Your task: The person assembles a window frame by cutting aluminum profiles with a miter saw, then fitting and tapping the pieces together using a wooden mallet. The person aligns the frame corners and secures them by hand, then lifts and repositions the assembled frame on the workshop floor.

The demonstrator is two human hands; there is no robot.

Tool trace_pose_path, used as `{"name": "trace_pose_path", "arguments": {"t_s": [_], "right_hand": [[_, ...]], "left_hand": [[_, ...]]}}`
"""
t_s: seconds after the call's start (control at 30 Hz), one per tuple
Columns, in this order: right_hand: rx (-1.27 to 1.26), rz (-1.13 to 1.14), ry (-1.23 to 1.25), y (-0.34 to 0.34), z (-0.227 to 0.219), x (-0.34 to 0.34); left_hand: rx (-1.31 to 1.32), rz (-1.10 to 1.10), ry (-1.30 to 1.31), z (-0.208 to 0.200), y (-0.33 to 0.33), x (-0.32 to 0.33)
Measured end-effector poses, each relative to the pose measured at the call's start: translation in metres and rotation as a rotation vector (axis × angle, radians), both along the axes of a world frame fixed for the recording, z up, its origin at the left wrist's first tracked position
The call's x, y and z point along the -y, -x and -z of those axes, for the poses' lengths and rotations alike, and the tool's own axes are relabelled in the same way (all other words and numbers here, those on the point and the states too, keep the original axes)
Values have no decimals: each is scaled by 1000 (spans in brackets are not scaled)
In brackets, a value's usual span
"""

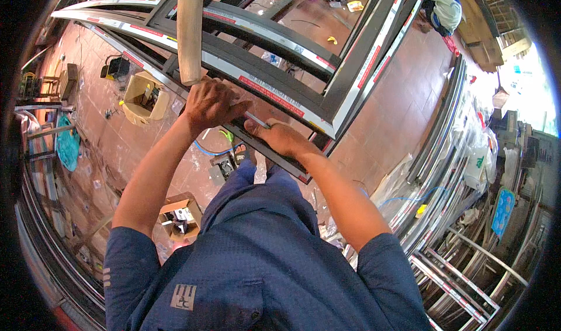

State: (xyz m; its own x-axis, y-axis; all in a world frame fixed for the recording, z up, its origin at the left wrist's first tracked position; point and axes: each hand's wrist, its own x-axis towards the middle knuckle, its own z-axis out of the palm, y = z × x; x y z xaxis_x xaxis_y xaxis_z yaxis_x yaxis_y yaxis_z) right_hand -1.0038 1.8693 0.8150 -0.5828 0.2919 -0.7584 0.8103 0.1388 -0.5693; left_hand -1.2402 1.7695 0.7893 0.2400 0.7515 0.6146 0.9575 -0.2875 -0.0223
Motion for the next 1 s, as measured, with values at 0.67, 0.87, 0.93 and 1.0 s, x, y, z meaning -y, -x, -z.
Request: {"name": "trace_pose_path", "arguments": {"t_s": [0.67,0.87,0.93,1.0], "right_hand": [[55,-46,-266,0,-5,8],[63,-72,-306,-5,5,1],[31,-68,-317,-3,3,1],[21,-32,-390,-6,5,7]], "left_hand": [[0,-294,1151,-25,16,-29],[98,-268,983,-40,16,-21],[113,-245,898,-18,16,-20],[133,-257,903,-25,15,-21]]}}
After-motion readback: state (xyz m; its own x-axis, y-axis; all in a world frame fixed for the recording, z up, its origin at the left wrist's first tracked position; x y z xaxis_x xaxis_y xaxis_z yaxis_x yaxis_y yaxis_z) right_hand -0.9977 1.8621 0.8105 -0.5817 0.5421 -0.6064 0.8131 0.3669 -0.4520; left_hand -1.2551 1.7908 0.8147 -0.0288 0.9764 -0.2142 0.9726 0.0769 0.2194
